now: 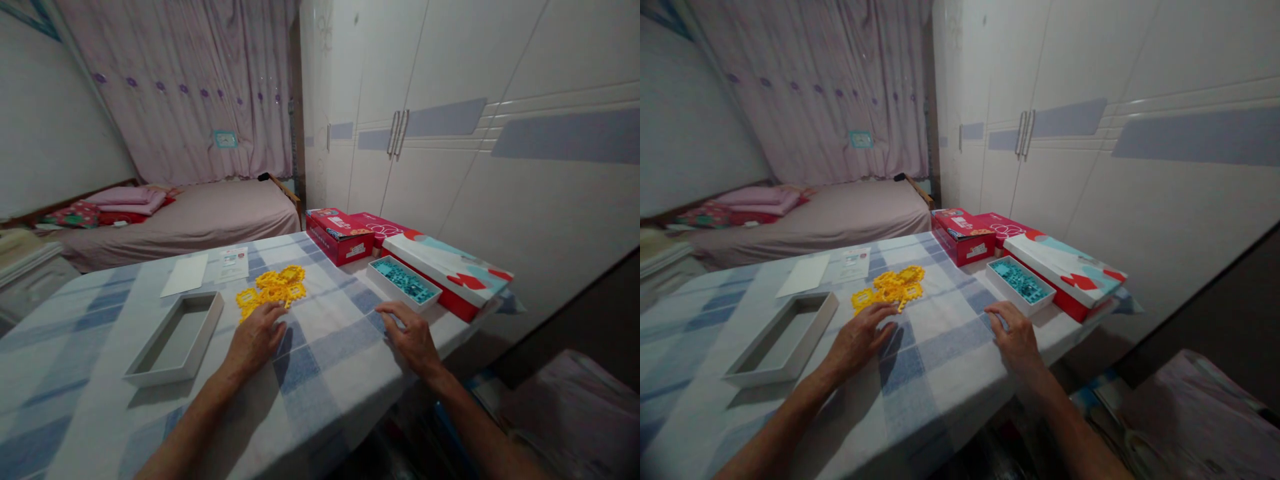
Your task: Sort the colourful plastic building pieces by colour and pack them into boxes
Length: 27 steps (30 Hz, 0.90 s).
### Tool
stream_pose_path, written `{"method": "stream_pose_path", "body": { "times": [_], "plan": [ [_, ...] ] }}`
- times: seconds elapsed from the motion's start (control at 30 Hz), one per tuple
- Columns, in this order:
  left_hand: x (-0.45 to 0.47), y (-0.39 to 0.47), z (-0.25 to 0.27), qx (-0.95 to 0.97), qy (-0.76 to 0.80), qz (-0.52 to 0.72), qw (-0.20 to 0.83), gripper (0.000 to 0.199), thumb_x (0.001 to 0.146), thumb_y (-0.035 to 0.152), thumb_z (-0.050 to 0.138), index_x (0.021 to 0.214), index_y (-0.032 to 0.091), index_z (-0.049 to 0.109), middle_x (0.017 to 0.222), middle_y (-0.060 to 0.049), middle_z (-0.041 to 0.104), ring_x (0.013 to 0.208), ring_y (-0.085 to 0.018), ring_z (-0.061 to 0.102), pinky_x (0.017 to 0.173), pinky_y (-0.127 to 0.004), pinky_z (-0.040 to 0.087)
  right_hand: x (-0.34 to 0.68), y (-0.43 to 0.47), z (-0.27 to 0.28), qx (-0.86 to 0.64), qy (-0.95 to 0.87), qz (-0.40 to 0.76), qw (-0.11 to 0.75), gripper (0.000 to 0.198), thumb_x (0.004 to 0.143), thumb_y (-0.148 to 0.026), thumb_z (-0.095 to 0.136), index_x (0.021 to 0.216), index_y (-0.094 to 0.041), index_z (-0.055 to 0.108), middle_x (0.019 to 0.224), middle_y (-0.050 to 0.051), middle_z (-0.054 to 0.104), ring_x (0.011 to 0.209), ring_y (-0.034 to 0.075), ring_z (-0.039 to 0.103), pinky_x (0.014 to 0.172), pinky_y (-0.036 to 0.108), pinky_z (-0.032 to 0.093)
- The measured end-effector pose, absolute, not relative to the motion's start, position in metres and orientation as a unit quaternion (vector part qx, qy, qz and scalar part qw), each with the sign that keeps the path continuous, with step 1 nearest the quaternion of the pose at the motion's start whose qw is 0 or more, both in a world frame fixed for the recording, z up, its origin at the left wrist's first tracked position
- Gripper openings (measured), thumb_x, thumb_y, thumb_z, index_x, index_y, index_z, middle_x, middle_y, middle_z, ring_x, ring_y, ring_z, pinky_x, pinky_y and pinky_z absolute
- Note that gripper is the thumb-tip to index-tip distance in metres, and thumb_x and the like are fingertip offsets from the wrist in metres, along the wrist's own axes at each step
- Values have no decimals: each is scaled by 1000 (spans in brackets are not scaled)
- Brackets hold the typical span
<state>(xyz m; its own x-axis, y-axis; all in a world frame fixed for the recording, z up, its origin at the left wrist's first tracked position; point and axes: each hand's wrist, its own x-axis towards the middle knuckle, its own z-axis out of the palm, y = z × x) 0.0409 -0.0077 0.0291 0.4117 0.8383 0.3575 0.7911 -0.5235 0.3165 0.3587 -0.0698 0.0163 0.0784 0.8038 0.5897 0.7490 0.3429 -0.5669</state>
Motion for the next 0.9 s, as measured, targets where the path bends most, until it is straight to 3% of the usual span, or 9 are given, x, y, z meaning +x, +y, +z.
{"method": "stream_pose_path", "body": {
  "times": [0.23,0.4,0.6,0.73,0.9],
  "plan": [
    [-34,-29,49,708,688,99,-122,33,90,30,43,111,14,63,114,-13,61,96,-28,61,82,-40,49,351,-78,-21,-580,-672,23,461,19,88,-26,49,92,-20,66,93,5,69,91,20,64,86,34,49],
    [-51,-43,35,636,741,153,-153,48,90,32,43,133,12,45,120,-15,55,101,-28,59,77,-36,48,348,-76,-22,-584,-675,21,450,20,88,-25,47,92,-20,66,94,5,69,90,21,64,86,36,49],
    [-56,-45,47,613,774,152,-39,39,92,32,33,115,15,60,102,-15,67,83,-30,64,69,-41,48,341,-88,-4,-583,-632,90,502,20,88,-27,47,91,-22,66,93,5,68,88,20,64,81,35,52],
    [-32,-54,75,606,713,352,9,36,85,44,46,107,20,62,98,-9,69,87,-28,65,73,-37,50,322,-101,17,-574,-594,180,533,19,86,-31,53,98,-24,66,99,5,67,90,20,63,81,36,52],
    [41,-76,90,617,554,507,235,37,80,50,58,100,19,61,92,-3,69,77,-20,64,67,-28,51,287,-107,25,-483,-528,424,555,55,80,-44,64,131,-27,50,131,10,56,119,25,54,98,43,44]
  ]
}}
